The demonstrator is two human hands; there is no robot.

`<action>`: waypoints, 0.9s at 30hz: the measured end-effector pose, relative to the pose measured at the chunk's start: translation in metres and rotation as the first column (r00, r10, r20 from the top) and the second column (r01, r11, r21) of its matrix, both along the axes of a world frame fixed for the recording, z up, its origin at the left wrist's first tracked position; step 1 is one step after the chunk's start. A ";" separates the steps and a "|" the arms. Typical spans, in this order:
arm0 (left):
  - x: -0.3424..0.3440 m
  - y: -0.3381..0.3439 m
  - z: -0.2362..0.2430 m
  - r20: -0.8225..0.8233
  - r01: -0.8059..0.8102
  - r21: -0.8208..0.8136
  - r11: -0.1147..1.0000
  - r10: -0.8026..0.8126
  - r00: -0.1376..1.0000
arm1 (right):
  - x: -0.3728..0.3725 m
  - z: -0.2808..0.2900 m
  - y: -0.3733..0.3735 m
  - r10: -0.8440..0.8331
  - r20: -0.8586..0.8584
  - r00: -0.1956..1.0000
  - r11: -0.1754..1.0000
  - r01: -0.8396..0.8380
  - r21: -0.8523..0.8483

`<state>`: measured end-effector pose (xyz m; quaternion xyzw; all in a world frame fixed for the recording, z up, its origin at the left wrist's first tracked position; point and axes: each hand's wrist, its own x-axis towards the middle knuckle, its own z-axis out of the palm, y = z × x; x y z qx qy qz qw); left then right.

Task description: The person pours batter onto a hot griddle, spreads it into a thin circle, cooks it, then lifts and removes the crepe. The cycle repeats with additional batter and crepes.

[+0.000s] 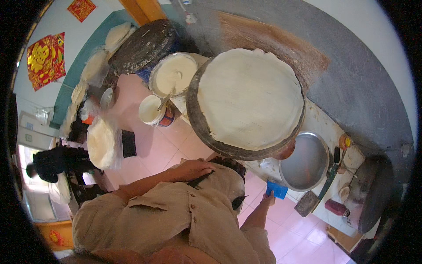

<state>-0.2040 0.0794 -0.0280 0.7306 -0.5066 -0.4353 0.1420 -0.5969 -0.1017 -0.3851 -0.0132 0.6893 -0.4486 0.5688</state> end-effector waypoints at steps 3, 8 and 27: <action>0.002 -0.005 0.009 -0.096 0.032 -0.108 0.994 -0.043 0.995 | -0.003 0.021 0.014 -0.019 -0.094 0.995 0.998 0.025 0.061; 0.004 -0.017 0.025 -0.144 0.131 -0.052 0.990 -0.137 0.980 | -0.001 0.050 0.046 -0.072 -0.068 0.995 0.997 0.072 -0.007; 0.010 -0.022 -0.005 -0.126 0.284 -0.160 0.945 -0.305 0.944 | 0.075 0.225 0.039 0.329 0.384 0.863 0.850 -0.093 -0.519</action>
